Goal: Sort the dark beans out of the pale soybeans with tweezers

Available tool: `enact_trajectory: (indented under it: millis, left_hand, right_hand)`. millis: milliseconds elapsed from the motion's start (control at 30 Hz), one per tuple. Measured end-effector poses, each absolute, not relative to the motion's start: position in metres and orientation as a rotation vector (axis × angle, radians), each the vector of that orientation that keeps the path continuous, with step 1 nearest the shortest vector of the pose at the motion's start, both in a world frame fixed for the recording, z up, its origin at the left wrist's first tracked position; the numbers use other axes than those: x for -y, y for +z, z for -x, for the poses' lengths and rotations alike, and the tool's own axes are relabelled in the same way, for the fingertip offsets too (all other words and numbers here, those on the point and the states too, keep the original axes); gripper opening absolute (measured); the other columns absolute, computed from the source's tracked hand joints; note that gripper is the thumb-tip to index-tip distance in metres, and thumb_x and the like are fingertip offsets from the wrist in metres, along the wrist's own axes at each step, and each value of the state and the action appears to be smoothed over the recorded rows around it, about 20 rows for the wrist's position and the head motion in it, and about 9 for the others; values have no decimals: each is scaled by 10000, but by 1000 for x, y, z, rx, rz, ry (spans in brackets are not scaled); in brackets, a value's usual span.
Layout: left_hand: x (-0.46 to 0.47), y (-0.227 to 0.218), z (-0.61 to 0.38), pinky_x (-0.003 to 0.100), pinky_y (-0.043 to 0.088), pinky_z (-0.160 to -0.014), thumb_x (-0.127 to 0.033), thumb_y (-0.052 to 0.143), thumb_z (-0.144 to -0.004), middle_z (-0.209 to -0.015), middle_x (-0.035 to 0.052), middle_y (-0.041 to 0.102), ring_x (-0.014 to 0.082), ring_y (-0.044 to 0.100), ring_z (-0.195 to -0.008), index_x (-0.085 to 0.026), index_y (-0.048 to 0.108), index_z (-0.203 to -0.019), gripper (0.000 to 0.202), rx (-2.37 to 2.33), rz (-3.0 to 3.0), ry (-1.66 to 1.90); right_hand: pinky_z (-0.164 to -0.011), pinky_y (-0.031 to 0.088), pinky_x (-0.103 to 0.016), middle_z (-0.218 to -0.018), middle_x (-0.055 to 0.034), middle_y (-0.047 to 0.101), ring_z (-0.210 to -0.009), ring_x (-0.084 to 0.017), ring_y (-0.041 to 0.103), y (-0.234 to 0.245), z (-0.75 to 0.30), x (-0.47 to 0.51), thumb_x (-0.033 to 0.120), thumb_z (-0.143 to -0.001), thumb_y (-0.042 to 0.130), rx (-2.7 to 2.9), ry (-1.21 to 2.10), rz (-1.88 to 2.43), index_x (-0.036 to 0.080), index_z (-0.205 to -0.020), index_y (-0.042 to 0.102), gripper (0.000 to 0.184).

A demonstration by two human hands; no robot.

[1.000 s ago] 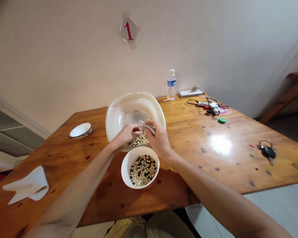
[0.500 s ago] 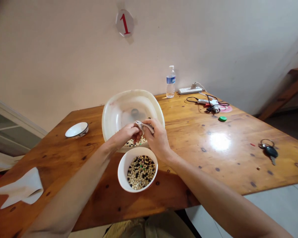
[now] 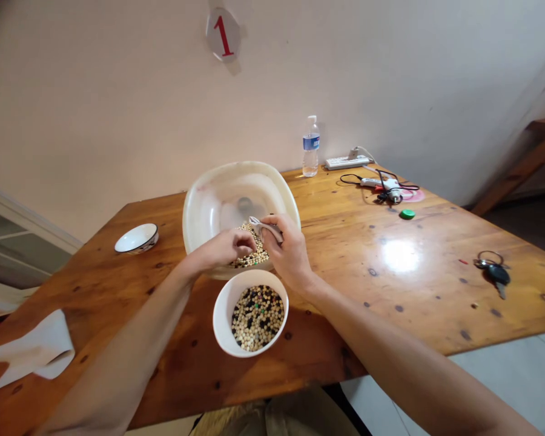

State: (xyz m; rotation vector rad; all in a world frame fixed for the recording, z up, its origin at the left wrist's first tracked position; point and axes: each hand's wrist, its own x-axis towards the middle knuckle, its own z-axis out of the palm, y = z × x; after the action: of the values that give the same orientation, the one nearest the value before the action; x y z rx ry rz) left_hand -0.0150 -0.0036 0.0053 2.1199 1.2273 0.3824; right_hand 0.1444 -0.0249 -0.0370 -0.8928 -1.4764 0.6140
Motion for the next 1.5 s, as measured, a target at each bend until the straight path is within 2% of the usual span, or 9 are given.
enact_trajectory:
  millis: [300, 467, 633, 800, 1067, 1167, 1267, 1367, 1500]
  left_hand:
    - [4, -15, 3, 265, 359, -619, -103, 453, -687, -670, 36, 617, 148, 502, -637, -141, 599, -617, 166, -1269, -2461, 277]
    - [3, -15, 3, 258, 331, -580, -100, 470, -695, -602, 4, 541, 126, 446, -595, -155, 540, -589, 138, -1329, -2416, 285]
    - [0, -5, 5, 222, 353, -538, -143, 478, -778, -617, -23, 498, 90, 449, -547, -166, 477, -689, 92, -1308, -1761, 774]
    - [6, 9, 1, 176, 400, -530, -180, 520, -807, -646, -19, 512, 59, 496, -535, -162, 451, -755, 88, -1028, -1143, 871]
    - [18, 8, -14, 207, 362, -479, -101, 374, -791, -629, -17, 479, 78, 464, -506, -176, 440, -733, 116, -1054, -1418, 800]
    - [19, 15, -7, 225, 364, -502, -113, 397, -763, -598, -24, 456, 79, 434, -501, -173, 445, -677, 115, -1059, -1585, 676]
    - [22, 29, 5, 225, 366, -541, -152, 460, -751, -587, -24, 463, 84, 449, -544, -167, 462, -618, 133, -959, -1752, 370]
    - [25, 41, 16, 216, 365, -556, -237, 505, -782, -615, -19, 504, 83, 451, -566, -157, 538, -650, 157, -781, -1855, 108]
    - [16, 33, 20, 217, 375, -564, -209, 504, -758, -642, -12, 537, 93, 472, -585, -149, 592, -726, 112, -891, -1945, 184]
  right_hand:
    - [-608, 456, -263, -807, -7, 608, -764, -150, 586, -33, -143, 29, 161, -832, 508, 1536, 563, 894, 221, -890, 566, 101]
    - [-597, 458, -262, -811, -8, 607, -743, -147, 587, -35, -143, 27, 184, -841, 517, 1534, 564, 895, 224, -900, 563, 85]
    - [-596, 462, -266, -824, -15, 608, -722, -146, 586, -35, -144, 27, 194, -849, 521, 1542, 569, 921, 222, -926, 567, 94]
    - [-657, 480, -280, -876, -23, 607, -783, -156, 589, -33, -144, 26, 167, -839, 526, 1606, 474, 915, 224, -926, 576, 115]
    - [-664, 475, -279, -844, -7, 610, -755, -145, 579, -34, -148, 23, 189, -855, 521, 1575, 442, 932, 230, -893, 584, 84]
    - [-616, 466, -264, -815, 1, 604, -693, -126, 567, -33, -148, 23, 223, -867, 520, 1544, 523, 919, 227, -910, 580, 74]
    - [-563, 451, -248, -766, 18, 584, -599, -98, 539, -30, -148, 25, 229, -869, 512, 1498, 599, 905, 221, -911, 566, 69]
    - [-546, 442, -241, -746, 26, 574, -562, -85, 521, -29, -148, 26, 221, -869, 505, 1486, 634, 902, 219, -906, 560, 67]
    - [-554, 440, -240, -761, 17, 579, -601, -94, 529, -33, -148, 24, 231, -873, 505, 1507, 623, 896, 222, -927, 564, 81]
